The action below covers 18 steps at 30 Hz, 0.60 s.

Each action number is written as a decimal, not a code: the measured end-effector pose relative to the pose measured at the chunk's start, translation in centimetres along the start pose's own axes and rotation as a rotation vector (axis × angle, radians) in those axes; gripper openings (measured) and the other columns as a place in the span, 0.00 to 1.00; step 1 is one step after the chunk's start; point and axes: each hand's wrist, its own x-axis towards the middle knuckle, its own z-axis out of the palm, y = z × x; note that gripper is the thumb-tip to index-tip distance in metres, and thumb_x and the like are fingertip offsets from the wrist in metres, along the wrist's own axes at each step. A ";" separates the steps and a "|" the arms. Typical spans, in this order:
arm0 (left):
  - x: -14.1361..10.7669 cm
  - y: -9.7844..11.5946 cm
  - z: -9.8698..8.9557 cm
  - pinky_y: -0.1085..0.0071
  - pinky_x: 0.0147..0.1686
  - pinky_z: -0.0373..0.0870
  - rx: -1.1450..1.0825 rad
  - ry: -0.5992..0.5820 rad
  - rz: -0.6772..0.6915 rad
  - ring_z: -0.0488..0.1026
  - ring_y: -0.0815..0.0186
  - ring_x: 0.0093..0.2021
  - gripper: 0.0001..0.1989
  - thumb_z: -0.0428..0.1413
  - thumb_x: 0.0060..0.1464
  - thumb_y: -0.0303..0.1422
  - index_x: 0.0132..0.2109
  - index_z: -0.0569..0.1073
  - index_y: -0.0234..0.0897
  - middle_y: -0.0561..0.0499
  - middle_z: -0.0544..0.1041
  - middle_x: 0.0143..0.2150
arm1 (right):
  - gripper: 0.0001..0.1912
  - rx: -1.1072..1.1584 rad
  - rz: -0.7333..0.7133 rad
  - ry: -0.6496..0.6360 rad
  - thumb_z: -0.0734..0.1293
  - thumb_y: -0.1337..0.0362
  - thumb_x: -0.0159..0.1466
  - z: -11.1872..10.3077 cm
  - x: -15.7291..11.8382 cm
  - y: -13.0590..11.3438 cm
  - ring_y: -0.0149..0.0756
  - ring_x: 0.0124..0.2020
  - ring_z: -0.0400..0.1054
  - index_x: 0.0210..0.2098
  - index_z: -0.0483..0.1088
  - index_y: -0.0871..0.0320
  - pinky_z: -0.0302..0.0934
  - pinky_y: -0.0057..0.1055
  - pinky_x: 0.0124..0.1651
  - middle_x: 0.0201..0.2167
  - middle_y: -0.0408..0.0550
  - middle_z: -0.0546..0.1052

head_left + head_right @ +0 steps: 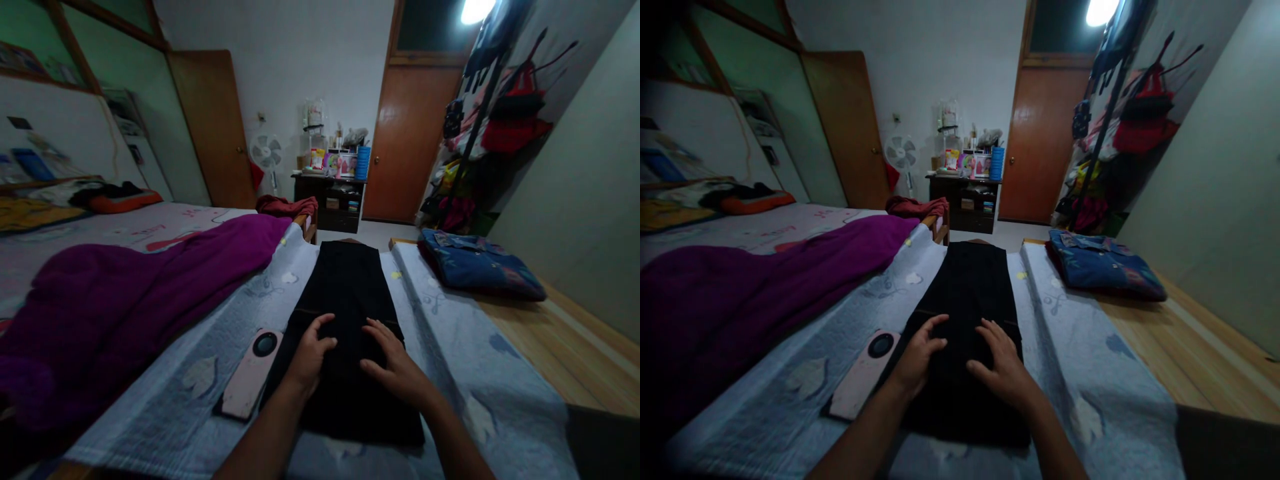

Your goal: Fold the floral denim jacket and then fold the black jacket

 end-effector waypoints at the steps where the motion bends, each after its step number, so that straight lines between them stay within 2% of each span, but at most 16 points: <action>1: 0.0 0.3 -0.3 0.67 0.39 0.72 -0.044 0.017 0.011 0.76 0.62 0.39 0.32 0.57 0.42 0.27 0.57 0.66 0.41 0.48 0.77 0.43 | 0.36 0.006 -0.003 -0.042 0.67 0.53 0.59 0.0 -0.4 -0.1 0.45 0.70 0.39 0.64 0.56 0.54 0.41 0.51 0.68 0.69 0.53 0.50; 3: -0.2 0.5 -1.1 0.67 0.39 0.73 -0.084 0.060 0.021 0.76 0.62 0.40 0.31 0.57 0.42 0.27 0.57 0.66 0.41 0.48 0.77 0.43 | 0.39 -0.003 -0.009 -0.117 0.69 0.56 0.57 0.1 -0.8 -0.3 0.47 0.70 0.38 0.65 0.55 0.54 0.40 0.52 0.68 0.70 0.53 0.49; 6: -0.9 0.2 -2.2 0.65 0.43 0.73 -0.053 0.098 -0.007 0.77 0.61 0.43 0.31 0.59 0.45 0.30 0.58 0.65 0.42 0.47 0.77 0.47 | 0.36 -0.040 0.004 -0.170 0.68 0.63 0.55 0.7 -0.9 -0.1 0.46 0.70 0.42 0.63 0.59 0.54 0.40 0.51 0.68 0.68 0.53 0.54; 9: -1.9 -0.4 -2.7 0.62 0.49 0.71 -0.025 0.024 -0.065 0.75 0.59 0.49 0.34 0.61 0.49 0.33 0.62 0.60 0.46 0.45 0.74 0.54 | 0.36 -0.077 -0.004 -0.139 0.67 0.66 0.54 1.5 -0.6 0.4 0.46 0.69 0.44 0.63 0.59 0.54 0.41 0.51 0.68 0.67 0.53 0.56; 12: -2.5 -0.7 -2.6 0.61 0.54 0.69 0.036 -0.001 -0.042 0.72 0.58 0.55 0.40 0.63 0.48 0.32 0.65 0.55 0.49 0.45 0.71 0.58 | 0.37 -0.122 -0.040 -0.082 0.66 0.68 0.54 2.2 -0.2 0.7 0.46 0.70 0.41 0.63 0.59 0.53 0.40 0.51 0.68 0.69 0.51 0.53; 15: -2.5 -0.7 -2.3 0.60 0.56 0.67 0.092 0.024 0.013 0.69 0.57 0.58 0.41 0.64 0.46 0.29 0.65 0.56 0.47 0.45 0.71 0.59 | 0.36 -0.139 -0.058 -0.056 0.66 0.69 0.54 2.6 0.2 0.5 0.46 0.70 0.40 0.63 0.60 0.52 0.40 0.51 0.67 0.68 0.50 0.54; 18: -2.2 -0.5 -2.1 0.61 0.58 0.65 0.070 -0.003 0.034 0.70 0.58 0.58 0.38 0.62 0.47 0.29 0.64 0.58 0.47 0.45 0.71 0.59 | 0.32 -0.149 -0.055 -0.015 0.65 0.69 0.57 2.6 0.9 0.0 0.46 0.69 0.43 0.61 0.63 0.54 0.41 0.50 0.67 0.67 0.52 0.56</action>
